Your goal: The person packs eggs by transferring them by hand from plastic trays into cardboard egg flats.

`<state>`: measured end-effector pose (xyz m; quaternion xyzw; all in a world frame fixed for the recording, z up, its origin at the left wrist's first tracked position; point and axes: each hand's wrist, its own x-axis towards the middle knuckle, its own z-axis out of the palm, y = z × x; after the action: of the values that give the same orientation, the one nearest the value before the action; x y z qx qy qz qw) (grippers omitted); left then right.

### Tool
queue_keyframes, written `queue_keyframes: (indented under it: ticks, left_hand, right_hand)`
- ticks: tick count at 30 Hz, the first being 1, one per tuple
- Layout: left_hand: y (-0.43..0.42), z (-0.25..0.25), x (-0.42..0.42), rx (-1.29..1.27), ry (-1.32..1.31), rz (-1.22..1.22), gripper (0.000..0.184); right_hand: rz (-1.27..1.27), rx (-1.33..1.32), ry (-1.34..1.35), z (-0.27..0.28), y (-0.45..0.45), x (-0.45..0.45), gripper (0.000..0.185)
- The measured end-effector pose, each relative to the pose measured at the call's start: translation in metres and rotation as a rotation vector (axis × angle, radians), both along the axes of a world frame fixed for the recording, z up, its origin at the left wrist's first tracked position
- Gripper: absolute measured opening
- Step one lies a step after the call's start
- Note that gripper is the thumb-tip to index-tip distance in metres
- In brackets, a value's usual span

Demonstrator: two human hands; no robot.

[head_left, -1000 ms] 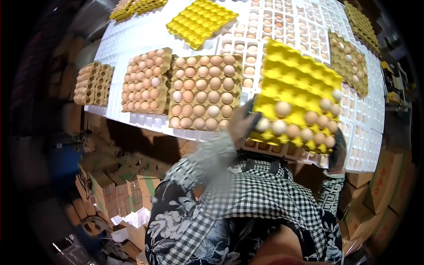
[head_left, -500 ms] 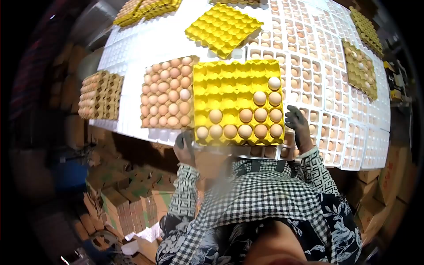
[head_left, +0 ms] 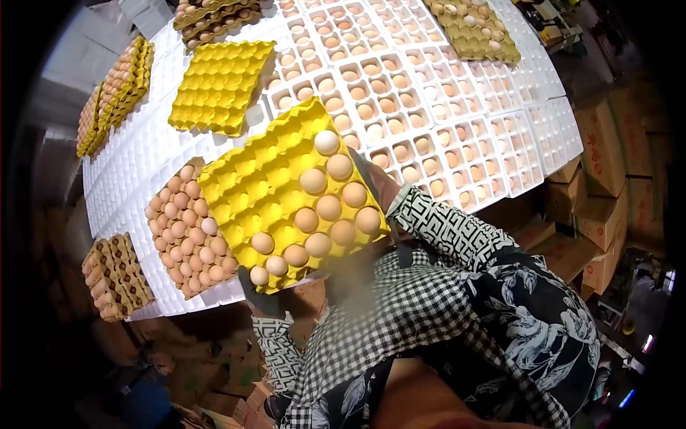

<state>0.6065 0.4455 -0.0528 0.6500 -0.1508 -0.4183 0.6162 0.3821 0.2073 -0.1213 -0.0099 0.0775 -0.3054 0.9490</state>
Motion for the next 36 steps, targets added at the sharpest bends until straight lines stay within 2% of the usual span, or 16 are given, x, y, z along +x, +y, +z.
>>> queue_keyframes:
  ticks: [4,8,10,15,16,17,20,21,22,24,26,28,30,33,35,36]
  left_hand:
    - [-0.017,0.044,-0.041,0.026,-0.443,-0.129,0.032]
    - [-0.049,0.048,-0.102,-0.067,-0.008,-0.071,0.049]
    - [-0.081,0.049,-0.145,-0.107,0.275,0.048,0.037]
    - [-0.145,0.019,-0.227,-0.051,-0.081,-0.340,0.044]
    - [-0.164,0.034,-0.247,-0.051,0.414,-0.234,0.047]
    - [-0.175,0.031,-0.258,-0.047,0.520,-0.181,0.052]
    - [-0.166,-0.040,-0.239,0.122,-0.100,-0.420,0.052]
    - [-0.159,-0.048,-0.226,0.198,-0.093,-0.452,0.051]
    - [-0.164,-0.035,-0.221,0.225,-0.003,-0.332,0.054]
    - [-0.175,-0.035,-0.200,0.190,-0.767,-0.206,0.058]
    - [-0.223,0.025,-0.228,-0.060,-0.616,-0.335,0.061]
    - [-0.276,0.046,-0.258,-0.127,-1.108,-0.731,0.058]
    - [-0.330,0.050,-0.300,-0.226,-1.407,-0.899,0.059]
    - [-0.364,0.020,-0.326,-0.183,-1.563,-1.102,0.052]
    - [-0.370,0.023,-0.321,-0.349,-1.590,-1.118,0.047]
    - [-0.364,0.023,-0.317,-0.334,-1.201,-0.958,0.044]
  right_hand:
    - [0.006,0.125,-0.044,0.005,-0.008,-0.044,0.042]
    - [-0.086,-0.063,0.216,0.020,-0.035,-0.143,0.041]
    - [-0.132,-0.193,0.405,0.027,-0.055,-0.197,0.040]
    - [-0.120,-0.626,0.876,0.026,-0.121,-0.296,0.040]
    - [-0.083,-0.760,0.967,0.021,-0.132,-0.307,0.040]
    - [-0.046,-0.905,1.063,0.015,-0.143,-0.316,0.039]
    - [0.041,-1.163,1.269,-0.015,-0.172,-0.328,0.039]
    - [0.007,-0.625,1.055,-0.052,-0.190,-0.333,0.034]
    - [-0.015,-1.114,1.458,-0.028,-0.199,-0.337,0.030]
    - [-0.260,-1.001,1.656,0.038,-0.200,-0.337,0.033]
    - [-0.182,-1.136,1.773,0.076,-0.189,-0.328,0.055]
    - [0.008,-1.504,2.005,0.098,-0.168,-0.301,0.067]
    - [-0.224,-1.686,1.968,0.065,-0.171,-0.300,0.068]
    - [0.045,-1.360,1.674,0.094,-0.173,-0.329,0.064]
    - [-0.130,-0.842,1.160,0.092,-0.170,-0.353,0.050]
    - [-0.260,-0.526,0.862,0.100,-0.168,-0.361,0.046]
